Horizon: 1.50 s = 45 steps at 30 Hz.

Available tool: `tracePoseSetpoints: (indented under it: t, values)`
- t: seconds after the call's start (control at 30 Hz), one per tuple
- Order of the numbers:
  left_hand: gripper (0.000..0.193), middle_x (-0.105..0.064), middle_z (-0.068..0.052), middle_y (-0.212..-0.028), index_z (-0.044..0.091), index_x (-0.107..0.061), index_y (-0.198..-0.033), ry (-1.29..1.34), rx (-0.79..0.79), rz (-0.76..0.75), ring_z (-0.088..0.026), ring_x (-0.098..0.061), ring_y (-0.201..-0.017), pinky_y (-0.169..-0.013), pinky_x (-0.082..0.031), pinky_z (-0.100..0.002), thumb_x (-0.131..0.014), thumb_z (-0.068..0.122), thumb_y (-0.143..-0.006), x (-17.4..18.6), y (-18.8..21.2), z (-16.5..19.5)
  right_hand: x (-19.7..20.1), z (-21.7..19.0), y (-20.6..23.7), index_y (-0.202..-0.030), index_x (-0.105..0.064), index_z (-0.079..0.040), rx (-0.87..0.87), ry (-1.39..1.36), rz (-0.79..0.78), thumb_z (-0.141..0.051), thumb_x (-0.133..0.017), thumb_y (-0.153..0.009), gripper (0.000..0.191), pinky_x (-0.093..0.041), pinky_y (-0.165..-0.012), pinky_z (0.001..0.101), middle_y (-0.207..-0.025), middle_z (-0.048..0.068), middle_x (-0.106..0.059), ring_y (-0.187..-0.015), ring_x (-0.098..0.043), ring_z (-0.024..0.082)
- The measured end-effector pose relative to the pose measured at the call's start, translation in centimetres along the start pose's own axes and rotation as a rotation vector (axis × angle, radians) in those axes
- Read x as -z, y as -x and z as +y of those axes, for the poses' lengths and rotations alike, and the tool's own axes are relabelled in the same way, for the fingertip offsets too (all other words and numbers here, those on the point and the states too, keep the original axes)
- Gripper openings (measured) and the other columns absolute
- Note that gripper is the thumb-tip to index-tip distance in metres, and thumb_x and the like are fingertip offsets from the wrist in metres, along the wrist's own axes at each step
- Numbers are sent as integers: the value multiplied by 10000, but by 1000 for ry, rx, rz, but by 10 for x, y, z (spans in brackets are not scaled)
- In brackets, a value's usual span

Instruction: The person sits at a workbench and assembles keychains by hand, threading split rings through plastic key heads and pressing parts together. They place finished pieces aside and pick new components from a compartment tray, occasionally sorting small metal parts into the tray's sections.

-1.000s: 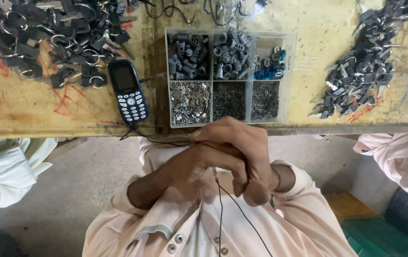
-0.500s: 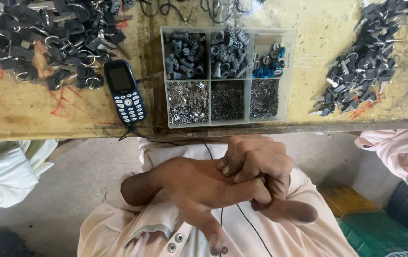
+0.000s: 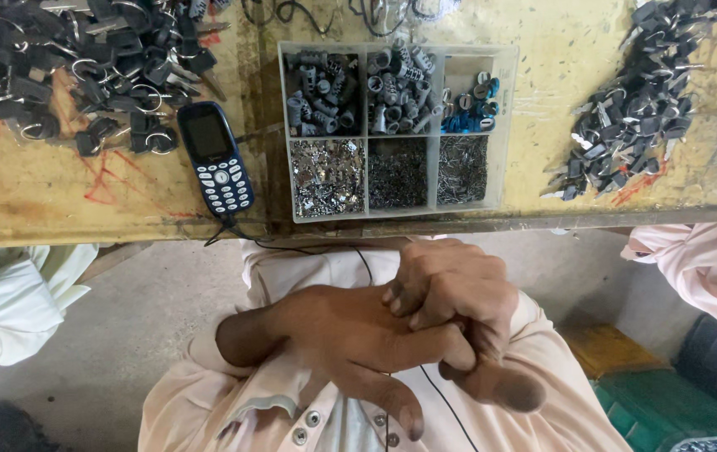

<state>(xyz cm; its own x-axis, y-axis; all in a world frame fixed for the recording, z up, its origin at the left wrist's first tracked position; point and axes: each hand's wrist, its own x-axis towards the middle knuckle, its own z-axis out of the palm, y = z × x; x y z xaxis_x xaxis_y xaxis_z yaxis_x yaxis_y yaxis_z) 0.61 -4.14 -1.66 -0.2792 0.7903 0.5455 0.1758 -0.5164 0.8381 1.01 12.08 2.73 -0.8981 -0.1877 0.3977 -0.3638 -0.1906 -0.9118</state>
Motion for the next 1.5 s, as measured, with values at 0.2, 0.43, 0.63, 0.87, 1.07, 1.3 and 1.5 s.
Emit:
tracePoseSetpoints:
  t: [0.2, 0.43, 0.63, 0.87, 1.07, 1.3, 1.5]
  values:
    - [405, -529, -78, -918, 106, -519, -826, 4, -167, 621, -266, -618, -903, -831, -502, -394, -688, 430, -1003, -32, -33, -3, -15, 12, -4, -684, -528, -18, 205, 138, -57, -351, -573, -1021, 476, -578, -516, 360, -642, 159, -628, -558, -676, 262]
    - [439, -599, -36, -813, 29, -642, -923, 89, 148, 218, -147, -610, -728, -680, -485, -278, -787, 442, -896, 1, 4, 9, 2, 6, -22, -942, -534, -9, 255, 319, -272, -374, -648, -1015, 389, -674, -743, 471, -978, 234, -678, -845, -786, 395]
    - [312, -685, -73, -958, 86, -687, -983, -164, 164, 155, -210, -706, -898, -786, -563, -317, -739, 393, -982, 50, 6, 33, -24, -11, -68, -1138, -508, 13, 46, 94, -197, -446, -564, -1053, 470, -590, -924, 469, -1232, 267, -604, -1055, -685, 411]
    - [165, -694, -65, -867, 63, -719, -1016, -1217, 742, 513, -221, -685, -787, -629, -533, -368, -764, 207, -950, 45, 32, 20, 55, 32, -36, -1004, -647, -69, -231, 1334, -619, -233, -704, -1035, 176, -504, -615, 412, -902, 76, -615, -781, -656, 232]
    - [130, -680, -38, -874, 88, -663, -984, -1256, 785, 501, -213, -694, -837, -642, -539, -371, -751, 161, -922, 54, 47, -6, 59, 71, -18, -977, -611, -86, -173, 1266, -669, -179, -682, -944, 122, -470, -557, 418, -876, 66, -566, -771, -666, 275]
    - [289, -677, -65, -928, 31, -654, -1107, -1227, 738, 505, -220, -683, -828, -623, -532, -358, -766, 201, -901, 56, 54, -8, 56, 55, -26, -1045, -690, -82, -422, 1033, -422, -74, -742, -928, 129, -502, -599, 394, -963, 84, -656, -710, -666, 264]
    - [173, -660, -42, -966, 93, -660, -1084, -1245, 708, 526, -218, -698, -834, -670, -531, -361, -777, 150, -970, 57, 51, -7, 60, 65, -12, -1098, -660, -32, -469, 835, -267, 72, -702, -957, 179, -503, -608, 311, -1025, 96, -668, -778, -673, 219]
